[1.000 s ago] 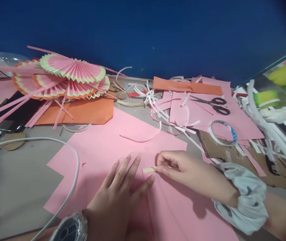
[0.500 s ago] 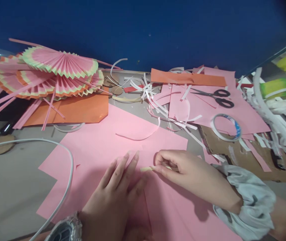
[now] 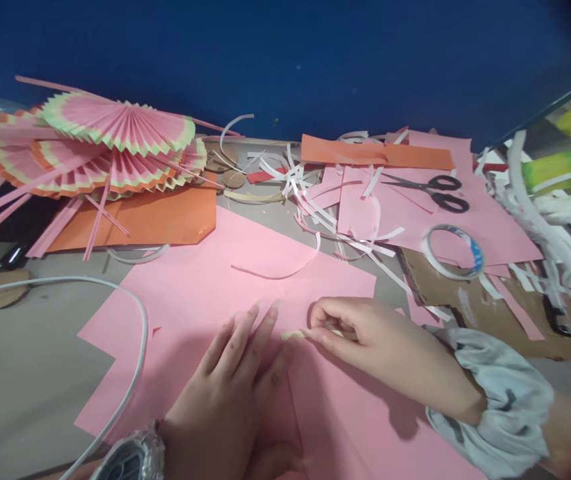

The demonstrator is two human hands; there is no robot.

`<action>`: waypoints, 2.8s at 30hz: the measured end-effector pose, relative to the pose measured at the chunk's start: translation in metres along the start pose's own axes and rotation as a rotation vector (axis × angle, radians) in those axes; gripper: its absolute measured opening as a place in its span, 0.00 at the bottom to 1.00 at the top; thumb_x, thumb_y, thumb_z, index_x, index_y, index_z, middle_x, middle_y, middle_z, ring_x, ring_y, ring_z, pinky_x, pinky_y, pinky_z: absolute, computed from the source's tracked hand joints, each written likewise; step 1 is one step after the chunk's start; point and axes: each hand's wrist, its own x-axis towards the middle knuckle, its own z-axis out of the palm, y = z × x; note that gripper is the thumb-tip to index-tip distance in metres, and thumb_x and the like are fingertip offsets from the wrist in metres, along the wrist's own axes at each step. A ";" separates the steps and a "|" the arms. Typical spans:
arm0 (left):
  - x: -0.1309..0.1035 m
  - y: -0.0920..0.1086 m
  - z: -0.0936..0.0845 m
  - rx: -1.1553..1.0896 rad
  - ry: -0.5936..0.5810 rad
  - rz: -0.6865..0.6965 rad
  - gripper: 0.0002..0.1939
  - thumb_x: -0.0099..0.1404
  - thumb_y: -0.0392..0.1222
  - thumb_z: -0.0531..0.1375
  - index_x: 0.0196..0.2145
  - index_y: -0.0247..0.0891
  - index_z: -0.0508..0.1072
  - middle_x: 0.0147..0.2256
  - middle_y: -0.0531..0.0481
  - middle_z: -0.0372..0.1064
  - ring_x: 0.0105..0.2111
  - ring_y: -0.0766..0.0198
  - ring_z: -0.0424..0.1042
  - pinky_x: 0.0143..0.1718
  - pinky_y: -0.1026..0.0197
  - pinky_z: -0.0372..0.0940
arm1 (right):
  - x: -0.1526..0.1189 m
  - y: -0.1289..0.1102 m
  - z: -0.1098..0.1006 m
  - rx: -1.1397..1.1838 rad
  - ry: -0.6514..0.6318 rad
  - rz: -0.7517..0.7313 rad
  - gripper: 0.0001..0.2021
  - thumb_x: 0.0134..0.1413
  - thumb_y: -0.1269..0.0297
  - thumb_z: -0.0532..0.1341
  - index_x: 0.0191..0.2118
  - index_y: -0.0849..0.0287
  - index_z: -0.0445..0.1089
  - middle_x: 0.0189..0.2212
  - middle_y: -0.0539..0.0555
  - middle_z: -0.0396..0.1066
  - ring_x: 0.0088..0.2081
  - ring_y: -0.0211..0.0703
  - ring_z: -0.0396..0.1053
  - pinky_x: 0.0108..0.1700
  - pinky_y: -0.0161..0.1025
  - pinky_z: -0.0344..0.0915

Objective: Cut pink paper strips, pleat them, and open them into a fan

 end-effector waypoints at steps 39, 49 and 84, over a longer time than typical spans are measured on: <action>0.006 0.004 -0.010 0.076 -0.043 -0.030 0.41 0.58 0.65 0.46 0.59 0.30 0.54 0.62 0.40 0.42 0.61 0.46 0.39 0.59 0.47 0.35 | -0.001 -0.001 0.001 -0.037 0.017 -0.014 0.09 0.54 0.61 0.53 0.25 0.57 0.60 0.20 0.45 0.63 0.21 0.33 0.56 0.25 0.32 0.48; 0.006 0.003 -0.011 0.061 -0.078 -0.041 0.38 0.61 0.61 0.46 0.61 0.32 0.50 0.63 0.41 0.38 0.61 0.46 0.39 0.58 0.45 0.36 | 0.000 -0.002 0.000 -0.061 0.004 -0.028 0.10 0.54 0.61 0.54 0.25 0.57 0.59 0.20 0.44 0.62 0.22 0.33 0.55 0.24 0.32 0.46; 0.002 -0.001 -0.004 0.115 0.016 0.061 0.40 0.59 0.63 0.47 0.57 0.27 0.58 0.60 0.36 0.47 0.60 0.46 0.44 0.58 0.48 0.38 | -0.006 -0.001 0.004 -0.134 -0.008 -0.077 0.07 0.55 0.69 0.51 0.27 0.57 0.57 0.23 0.44 0.62 0.24 0.34 0.56 0.26 0.33 0.45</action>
